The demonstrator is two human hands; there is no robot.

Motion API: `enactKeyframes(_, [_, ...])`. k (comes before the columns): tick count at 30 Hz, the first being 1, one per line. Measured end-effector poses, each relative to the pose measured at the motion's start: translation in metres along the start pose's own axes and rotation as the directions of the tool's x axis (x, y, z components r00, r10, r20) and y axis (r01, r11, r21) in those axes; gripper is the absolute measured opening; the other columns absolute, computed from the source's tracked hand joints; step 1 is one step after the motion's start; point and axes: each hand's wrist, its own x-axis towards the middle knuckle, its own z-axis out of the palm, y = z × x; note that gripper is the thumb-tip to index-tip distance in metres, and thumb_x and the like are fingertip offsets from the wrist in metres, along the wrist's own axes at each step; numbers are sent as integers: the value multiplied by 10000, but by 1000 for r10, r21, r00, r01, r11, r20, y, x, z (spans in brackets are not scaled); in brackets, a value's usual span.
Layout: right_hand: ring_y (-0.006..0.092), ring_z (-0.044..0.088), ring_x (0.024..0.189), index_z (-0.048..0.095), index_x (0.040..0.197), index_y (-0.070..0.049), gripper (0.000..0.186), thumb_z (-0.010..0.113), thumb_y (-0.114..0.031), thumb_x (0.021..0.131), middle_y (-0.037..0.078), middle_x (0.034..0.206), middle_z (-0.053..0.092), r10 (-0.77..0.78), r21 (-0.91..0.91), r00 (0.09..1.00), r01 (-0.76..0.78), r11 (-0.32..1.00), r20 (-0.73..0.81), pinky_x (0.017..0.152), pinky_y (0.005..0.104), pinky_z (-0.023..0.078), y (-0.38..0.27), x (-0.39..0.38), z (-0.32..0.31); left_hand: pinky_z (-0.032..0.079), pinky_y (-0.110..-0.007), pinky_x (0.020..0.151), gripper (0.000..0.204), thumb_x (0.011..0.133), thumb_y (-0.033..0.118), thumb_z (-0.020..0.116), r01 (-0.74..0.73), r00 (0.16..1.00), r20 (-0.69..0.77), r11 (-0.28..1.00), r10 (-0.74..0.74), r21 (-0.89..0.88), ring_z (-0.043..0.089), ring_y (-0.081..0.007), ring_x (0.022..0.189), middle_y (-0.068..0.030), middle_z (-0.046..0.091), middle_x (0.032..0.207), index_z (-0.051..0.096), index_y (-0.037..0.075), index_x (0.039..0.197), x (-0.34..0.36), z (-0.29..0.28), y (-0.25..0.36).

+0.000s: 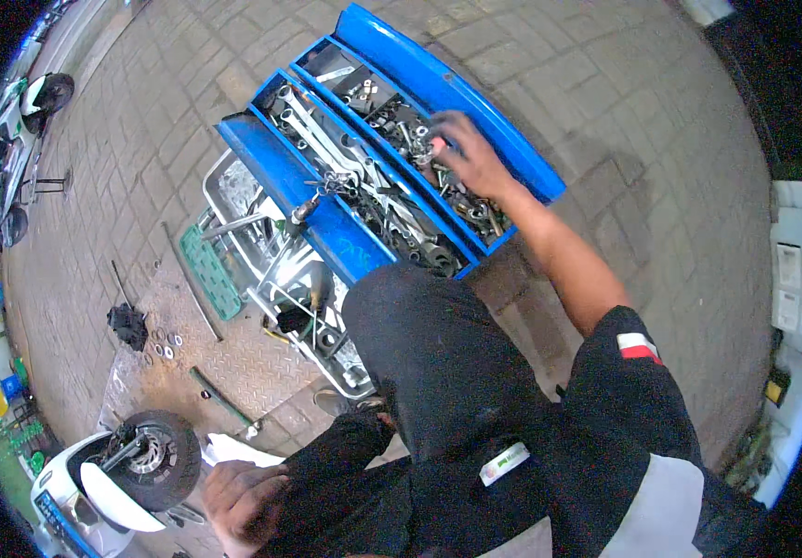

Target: The person repairs a scooter by removing a metal cover using a pneumatic impact wrench, then handles brake components and organizes tools in a blue toolbox.

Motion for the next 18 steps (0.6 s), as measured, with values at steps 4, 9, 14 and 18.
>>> enactKeyframes(4, [331, 452, 1308, 579, 1123, -22, 281, 594, -140, 868, 162, 1326, 484, 106, 211, 981, -69, 975, -165, 1079, 443, 395, 3, -2, 5, 508, -397, 737, 252, 690, 12, 689, 10, 999, 31, 999, -11, 36, 671, -311, 843, -103, 710, 937, 700, 31, 941, -2, -1, -6])
enactKeyframes(9, [335, 467, 1297, 571, 1194, -62, 428, 627, -99, 772, 154, 1366, 475, 86, 31, 979, -82, 996, -184, 1058, 431, 414, -2, -3, 6, 498, -392, 709, 249, 708, 11, 685, 24, 999, 29, 999, -25, 34, 669, -315, 833, -108, 708, 946, 697, 30, 956, 2, 1, -8])
enactKeyframes(14, [341, 421, 1331, 556, 1231, -65, 466, 633, -102, 773, 162, 1393, 452, -3, -140, 993, -13, 990, -117, 1113, 434, 346, -3, -3, 5, 494, -390, 697, 234, 714, 24, 683, 12, 999, 37, 999, -13, 31, 667, -321, 830, -109, 709, 947, 695, 31, 948, -1, 4, -6])
enactKeyframes(18, [342, 435, 1321, 563, 1225, -61, 477, 658, -111, 760, 164, 1379, 472, -16, -149, 993, -1, 989, -113, 1114, 439, 345, -2, 0, 6, 508, -375, 699, 217, 684, 95, 695, -16, 999, -30, 996, 19, 84, 663, -271, 777, -85, 726, 908, 696, 38, 893, -7, 9, -1])
